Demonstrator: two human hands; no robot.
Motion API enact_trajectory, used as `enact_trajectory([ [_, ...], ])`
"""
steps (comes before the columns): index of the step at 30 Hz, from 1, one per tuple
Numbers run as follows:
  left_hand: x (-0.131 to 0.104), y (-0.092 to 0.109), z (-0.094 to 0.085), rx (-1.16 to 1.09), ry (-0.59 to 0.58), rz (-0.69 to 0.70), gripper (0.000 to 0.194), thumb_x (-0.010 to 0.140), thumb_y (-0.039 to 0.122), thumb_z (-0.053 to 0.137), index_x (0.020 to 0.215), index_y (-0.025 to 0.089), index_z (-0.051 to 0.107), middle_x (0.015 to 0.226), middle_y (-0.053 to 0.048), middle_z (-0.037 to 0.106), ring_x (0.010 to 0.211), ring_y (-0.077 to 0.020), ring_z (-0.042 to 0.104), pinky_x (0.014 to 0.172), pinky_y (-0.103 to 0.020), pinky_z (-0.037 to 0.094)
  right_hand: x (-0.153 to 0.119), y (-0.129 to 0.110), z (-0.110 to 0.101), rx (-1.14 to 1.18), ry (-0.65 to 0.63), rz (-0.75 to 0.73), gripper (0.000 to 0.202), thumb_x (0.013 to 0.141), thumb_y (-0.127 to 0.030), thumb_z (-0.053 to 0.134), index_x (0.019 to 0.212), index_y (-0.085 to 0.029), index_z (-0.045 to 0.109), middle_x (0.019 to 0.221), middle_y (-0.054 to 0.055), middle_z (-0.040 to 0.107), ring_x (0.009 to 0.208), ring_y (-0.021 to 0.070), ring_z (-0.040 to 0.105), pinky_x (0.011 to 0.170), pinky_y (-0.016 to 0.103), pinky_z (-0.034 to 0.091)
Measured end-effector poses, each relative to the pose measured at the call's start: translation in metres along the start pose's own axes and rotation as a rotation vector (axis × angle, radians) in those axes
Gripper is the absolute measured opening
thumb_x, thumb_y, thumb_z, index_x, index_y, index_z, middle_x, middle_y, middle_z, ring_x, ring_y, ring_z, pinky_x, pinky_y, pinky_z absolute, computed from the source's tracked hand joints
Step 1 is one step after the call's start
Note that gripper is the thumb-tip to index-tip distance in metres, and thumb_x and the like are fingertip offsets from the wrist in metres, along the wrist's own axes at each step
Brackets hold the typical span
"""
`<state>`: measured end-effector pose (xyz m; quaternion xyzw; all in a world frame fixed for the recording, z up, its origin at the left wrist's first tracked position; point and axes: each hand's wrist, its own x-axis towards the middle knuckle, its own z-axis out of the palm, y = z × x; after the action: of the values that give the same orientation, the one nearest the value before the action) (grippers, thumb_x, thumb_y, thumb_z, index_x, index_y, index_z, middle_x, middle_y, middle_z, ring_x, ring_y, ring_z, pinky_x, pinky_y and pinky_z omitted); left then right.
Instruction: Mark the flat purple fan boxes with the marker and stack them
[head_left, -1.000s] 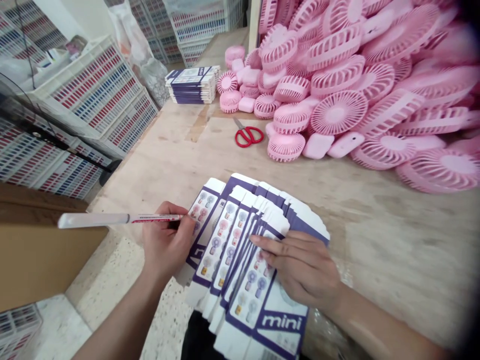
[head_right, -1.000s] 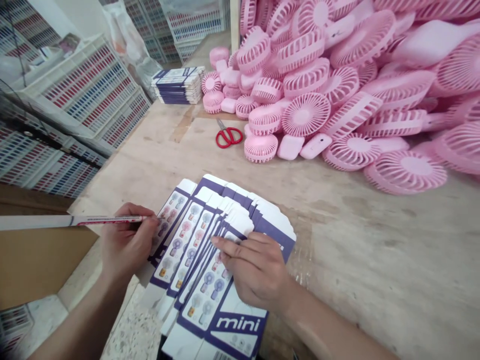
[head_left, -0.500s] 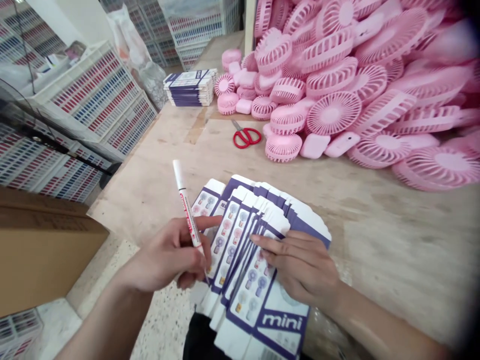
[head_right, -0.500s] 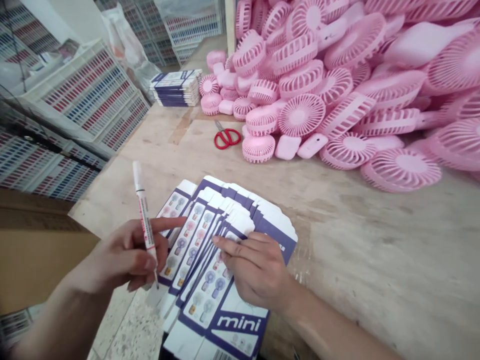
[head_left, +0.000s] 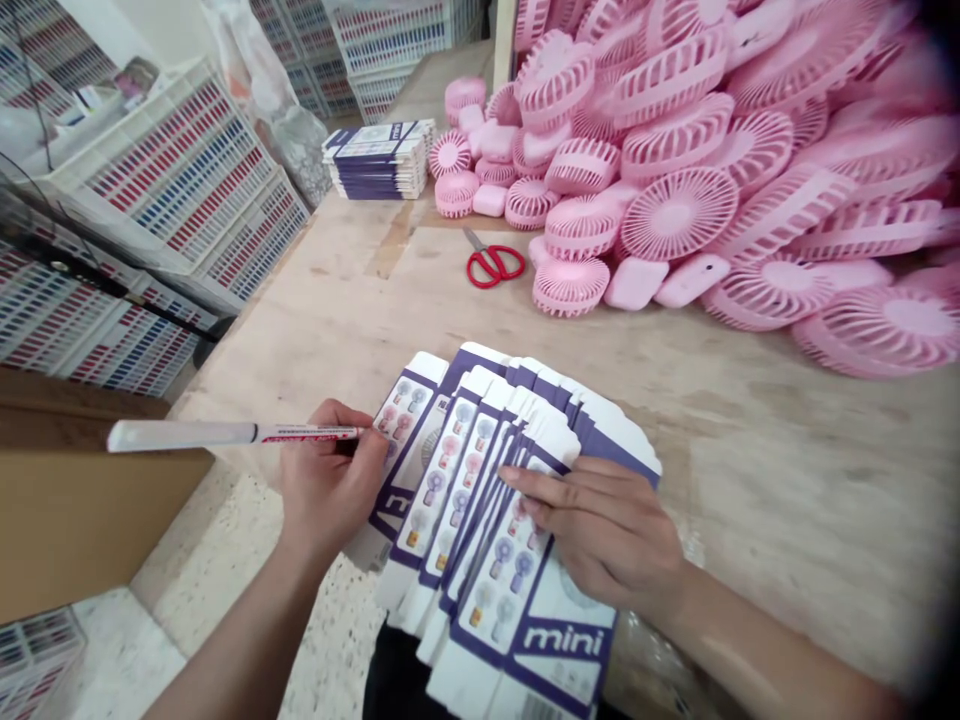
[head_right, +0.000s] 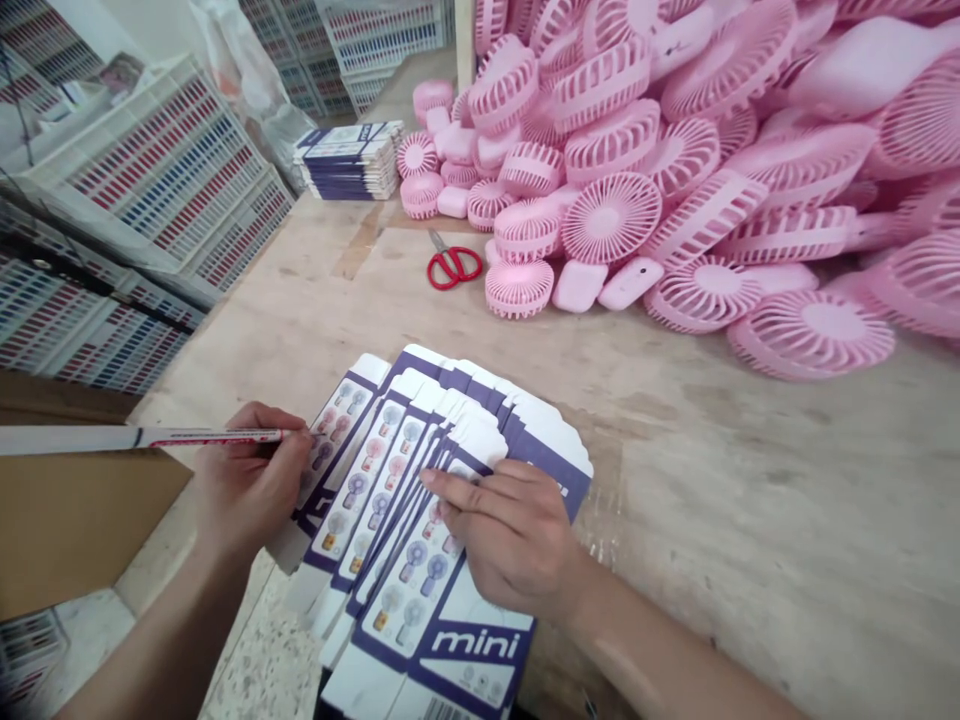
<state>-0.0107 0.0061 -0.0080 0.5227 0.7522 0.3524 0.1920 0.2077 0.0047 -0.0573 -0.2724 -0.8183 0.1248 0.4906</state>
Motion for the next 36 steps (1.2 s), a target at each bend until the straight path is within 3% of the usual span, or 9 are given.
enact_trajectory([
  [4,0.01,0.002,-0.008,-0.158,-0.031,-0.163,0.01,0.068,0.02,0.056,0.077,0.017,0.057,0.05,0.004,0.053,0.043,-0.0091,0.047,0.04,-0.019,0.034,0.001,0.0,0.001,0.016,0.011,-0.002,0.018,0.079,-0.001,0.048,0.069,-0.014,0.057,0.088,0.013,0.071,0.054,0.013,0.062,0.043,0.028,0.035],
  [9,0.033,0.011,-0.033,-0.421,-0.621,-0.39,0.046,0.063,0.019,0.06,0.108,0.013,0.057,0.051,0.003,0.053,0.036,-0.0054,0.038,0.035,-0.017,0.025,-0.001,0.001,0.003,0.02,0.023,0.002,0.018,0.077,0.0,0.05,0.07,-0.014,0.057,0.09,0.011,0.071,0.053,0.0121,0.061,0.043,0.028,0.033],
  [16,0.015,0.023,-0.029,-0.621,-0.83,-0.459,0.043,0.057,0.017,0.06,0.1,0.013,0.063,0.048,0.003,0.052,0.032,-0.0051,0.035,0.032,-0.017,0.021,-0.004,0.001,0.003,0.024,0.024,-0.004,0.017,0.077,0.0,0.05,0.07,-0.014,0.057,0.092,0.011,0.071,0.054,0.0128,0.061,0.044,0.029,0.033],
  [18,0.01,0.017,-0.019,-0.604,-0.698,-0.41,0.03,0.059,0.017,0.06,0.088,0.014,0.064,0.048,0.003,0.053,0.033,-0.0058,0.037,0.033,-0.018,0.025,-0.004,0.001,0.002,0.016,0.013,0.003,0.017,0.077,0.0,0.051,0.069,-0.014,0.056,0.092,0.011,0.071,0.054,0.0125,0.061,0.044,0.028,0.033],
  [21,0.009,0.002,-0.008,-0.455,-0.165,-0.234,0.006,0.064,0.017,0.059,0.07,0.017,0.057,0.049,0.004,0.053,0.038,-0.0066,0.042,0.037,-0.018,0.029,-0.004,0.001,0.002,0.022,0.022,-0.007,0.017,0.077,-0.001,0.051,0.068,-0.014,0.056,0.09,0.011,0.071,0.053,0.0122,0.06,0.044,0.028,0.032],
  [23,0.008,-0.005,-0.004,-0.278,0.013,-0.153,0.004,0.066,0.017,0.059,0.066,0.018,0.055,0.049,0.004,0.053,0.041,-0.0078,0.044,0.038,-0.018,0.031,-0.003,0.001,0.002,0.029,0.028,-0.01,0.017,0.077,-0.001,0.051,0.069,-0.014,0.057,0.09,0.011,0.071,0.053,0.0121,0.06,0.043,0.028,0.032],
  [29,0.0,0.004,0.001,0.043,0.033,-0.016,0.002,0.066,0.018,0.058,0.065,0.018,0.057,0.052,0.003,0.053,0.047,-0.0104,0.048,0.042,-0.02,0.035,-0.001,0.001,0.0,0.024,0.014,-0.01,0.018,0.078,-0.001,0.047,0.07,-0.014,0.058,0.089,0.012,0.071,0.053,0.0121,0.06,0.043,0.028,0.034],
  [32,0.002,0.009,-0.003,-0.004,0.033,-0.1,0.003,0.067,0.019,0.058,0.068,0.017,0.057,0.052,0.003,0.053,0.046,-0.0099,0.047,0.041,-0.02,0.034,-0.001,0.001,0.0,0.02,0.017,-0.005,0.018,0.078,-0.001,0.048,0.07,-0.014,0.058,0.09,0.011,0.071,0.052,0.0118,0.06,0.043,0.028,0.034],
  [36,0.018,0.009,-0.017,-0.272,-0.325,-0.311,0.027,0.067,0.019,0.057,0.094,0.015,0.059,0.051,0.004,0.052,0.039,-0.007,0.041,0.037,-0.018,0.029,-0.003,0.001,0.001,0.024,0.019,0.003,0.018,0.078,-0.001,0.048,0.07,-0.016,0.057,0.091,0.009,0.071,0.052,0.0112,0.059,0.043,0.028,0.032],
])
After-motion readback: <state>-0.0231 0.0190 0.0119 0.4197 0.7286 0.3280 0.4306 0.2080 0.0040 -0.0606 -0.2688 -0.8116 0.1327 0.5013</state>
